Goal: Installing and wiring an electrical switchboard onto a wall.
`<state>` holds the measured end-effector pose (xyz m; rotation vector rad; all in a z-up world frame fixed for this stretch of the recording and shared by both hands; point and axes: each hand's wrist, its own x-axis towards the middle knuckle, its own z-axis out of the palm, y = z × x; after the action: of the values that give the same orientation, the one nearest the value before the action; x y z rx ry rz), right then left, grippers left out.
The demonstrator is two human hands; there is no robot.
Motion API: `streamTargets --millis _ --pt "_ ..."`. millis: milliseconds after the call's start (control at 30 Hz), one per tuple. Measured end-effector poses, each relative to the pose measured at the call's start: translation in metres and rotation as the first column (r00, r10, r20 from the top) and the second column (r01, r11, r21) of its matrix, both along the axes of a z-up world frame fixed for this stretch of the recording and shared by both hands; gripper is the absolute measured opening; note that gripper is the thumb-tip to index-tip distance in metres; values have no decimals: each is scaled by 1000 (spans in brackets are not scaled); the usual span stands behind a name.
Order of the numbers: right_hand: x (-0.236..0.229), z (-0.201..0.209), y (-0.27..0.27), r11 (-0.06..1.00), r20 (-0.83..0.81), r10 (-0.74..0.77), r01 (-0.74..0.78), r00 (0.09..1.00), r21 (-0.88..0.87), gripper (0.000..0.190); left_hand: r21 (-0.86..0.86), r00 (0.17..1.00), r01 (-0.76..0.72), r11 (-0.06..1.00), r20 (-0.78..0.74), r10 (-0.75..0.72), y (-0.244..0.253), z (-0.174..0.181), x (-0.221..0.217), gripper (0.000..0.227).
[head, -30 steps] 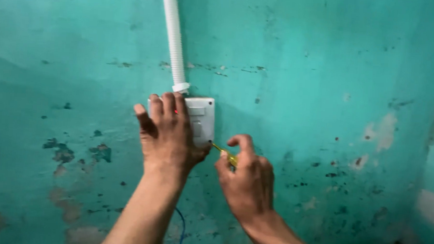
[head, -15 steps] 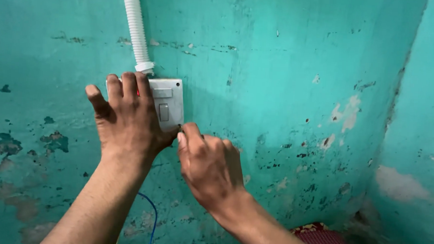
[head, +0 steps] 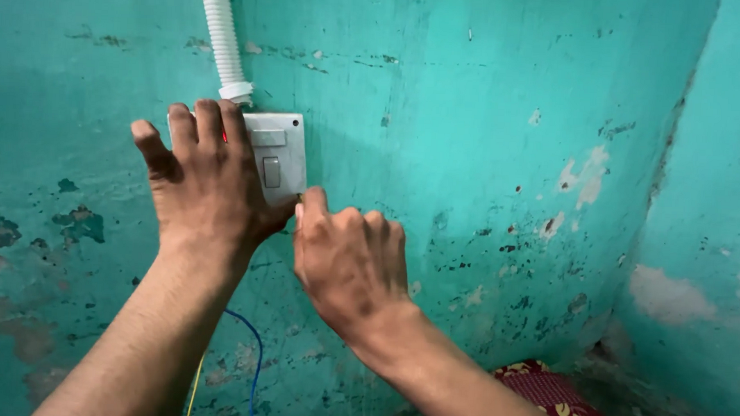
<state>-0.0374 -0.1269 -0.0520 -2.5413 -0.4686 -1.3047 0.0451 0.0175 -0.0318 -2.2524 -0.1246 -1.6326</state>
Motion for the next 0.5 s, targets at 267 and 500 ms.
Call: streamTargets --millis 267,500 --pt "8 -16 -7 991 323 133 -119 937 -64 8 -10 999 40 999 -18 -40 3 -2 4 121" --pt "1 -5 18 944 -37 200 -182 979 276 17 19 999 3 1000 -33 -2 7 -6 17 128"
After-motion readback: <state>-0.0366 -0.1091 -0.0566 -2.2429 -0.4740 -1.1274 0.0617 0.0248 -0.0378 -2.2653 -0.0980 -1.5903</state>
